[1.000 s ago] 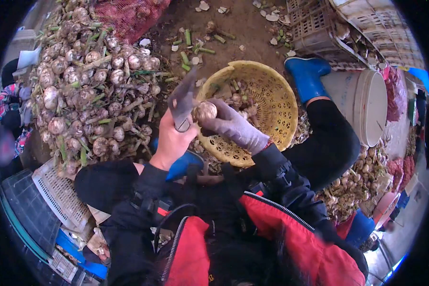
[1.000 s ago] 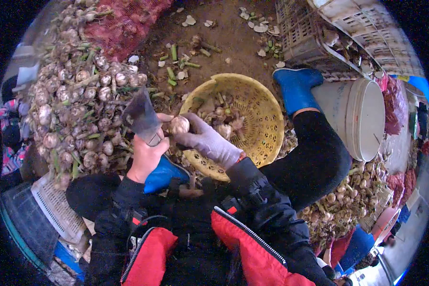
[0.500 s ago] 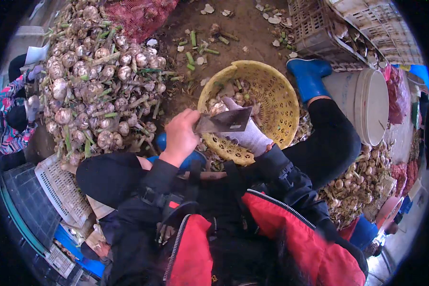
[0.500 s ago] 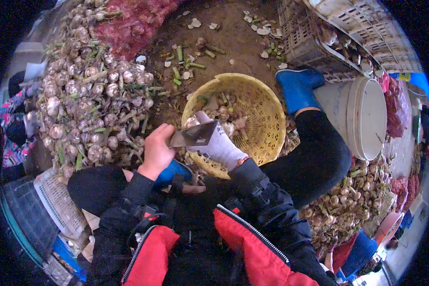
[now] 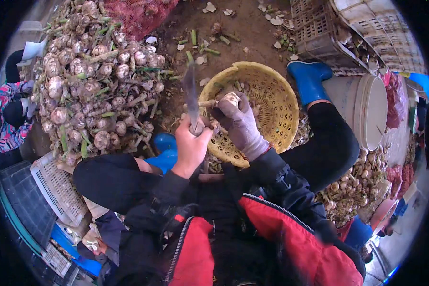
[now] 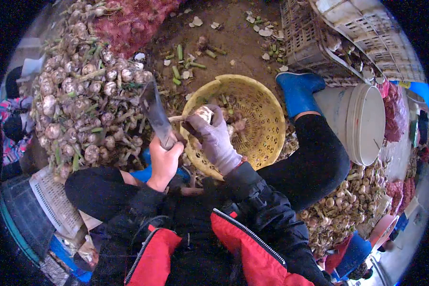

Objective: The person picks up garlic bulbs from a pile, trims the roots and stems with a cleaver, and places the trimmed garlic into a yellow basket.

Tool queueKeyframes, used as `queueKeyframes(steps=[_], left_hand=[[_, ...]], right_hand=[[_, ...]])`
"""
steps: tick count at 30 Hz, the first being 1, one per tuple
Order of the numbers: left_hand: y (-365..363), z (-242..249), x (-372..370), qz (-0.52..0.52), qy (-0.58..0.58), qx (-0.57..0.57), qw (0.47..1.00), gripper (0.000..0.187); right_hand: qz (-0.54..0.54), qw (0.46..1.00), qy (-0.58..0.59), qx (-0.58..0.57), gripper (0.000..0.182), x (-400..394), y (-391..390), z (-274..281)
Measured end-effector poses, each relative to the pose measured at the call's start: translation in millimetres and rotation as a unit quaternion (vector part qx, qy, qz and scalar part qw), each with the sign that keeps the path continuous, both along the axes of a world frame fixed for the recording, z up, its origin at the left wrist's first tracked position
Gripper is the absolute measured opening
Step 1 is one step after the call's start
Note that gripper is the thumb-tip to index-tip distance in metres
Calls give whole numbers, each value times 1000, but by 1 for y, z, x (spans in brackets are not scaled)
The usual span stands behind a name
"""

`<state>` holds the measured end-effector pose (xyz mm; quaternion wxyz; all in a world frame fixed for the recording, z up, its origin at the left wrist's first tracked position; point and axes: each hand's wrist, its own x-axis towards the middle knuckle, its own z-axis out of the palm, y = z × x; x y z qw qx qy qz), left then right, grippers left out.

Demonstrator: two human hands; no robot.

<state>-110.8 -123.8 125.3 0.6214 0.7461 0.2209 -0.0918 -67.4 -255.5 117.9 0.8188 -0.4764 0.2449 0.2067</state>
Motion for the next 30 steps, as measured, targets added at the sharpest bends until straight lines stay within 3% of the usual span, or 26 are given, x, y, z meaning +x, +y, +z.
queueKeyframes(steps=[2, 3, 4, 6, 7, 8, 9, 10, 11, 12, 13, 14, 16, 17, 19, 22, 24, 25, 26, 29, 30], left_hand=[[-3, -8, 3, -9, -17, 28, 999, 12], [2, -15, -6, -54, 45, 40, 997, 11], [6, -44, -23, -105, 38, 83, 990, 13], [16, -63, -42, -85, 131, 26, 987, 20], [23, -65, -30, -64, 149, 58, 985, 23], [31, -69, -15, -44, 171, 87, 980, 26], [44, -82, -1, -55, 32, 232, 971, 25], [65, -98, 17, -65, -31, 311, 948, 26], [75, -88, 42, -52, -16, 366, 929, 27], [97, -100, 60, -96, -66, 442, 889, 27], [117, -114, 74, -132, -133, 496, 848, 25], [138, -131, 85, -181, -135, 539, 811, 26], [161, -144, 98, -242, -101, 542, 798, 23], [164, -145, 104, -250, -74, 551, 793, 21], [162, -144, 114, -261, -50, 559, 785, 18], [151, -136, 107, -214, -49, 522, 824, 19], [130, -129, 94, -39, -18, 285, 957, 29], [115, -113, 89, -5, 45, 183, 982, 38], [114, -116, 83, -4, 48, 182, 982, 38], [121, -133, 80, -83, -45, 404, 910, 38], [125, -138, 77, -84, -46, 404, 910, 38]], right_hand=[[-61, 988, -3, 144, 37, -3, 4, 7], [-54, 990, -25, 126, 32, 1, 1, 9], [-84, 977, -20, 197, 33, 3, -4, 16], [-68, 979, -78, 176, 36, 10, -11, 21], [-57, 982, -85, 159, 33, 17, -16, 26], [33, 995, -85, 25, 36, 22, -27, 16], [142, 979, -86, -118, 41, 22, -36, 9], [251, 929, -88, -257, 45, 24, -41, 4], [303, 835, -174, -425, 50, 17, -41, -6], [339, 703, -250, -573, 55, 9, -39, -17], [342, 742, -250, -520, 59, 8, -36, -23], [342, 742, -246, -522, 59, 8, -30, -21], [315, 839, -201, -396, 58, 9, -18, -16], [320, 819, -232, -416, 58, 9, -16, -19], [317, 828, -219, -407, 58, 12, -15, -22], [320, 835, -208, -396, 59, 14, -12, -24], [306, 862, -185, -358, 61, 14, -9, -22], [307, 863, -181, -359, 61, 11, -7, -24], [318, 866, -165, -350, 61, 9, -4, -28], [333, 866, -165, -335, 61, 3, -3, -32], [338, 866, -162, -330, 61, -2, -5, -33]])
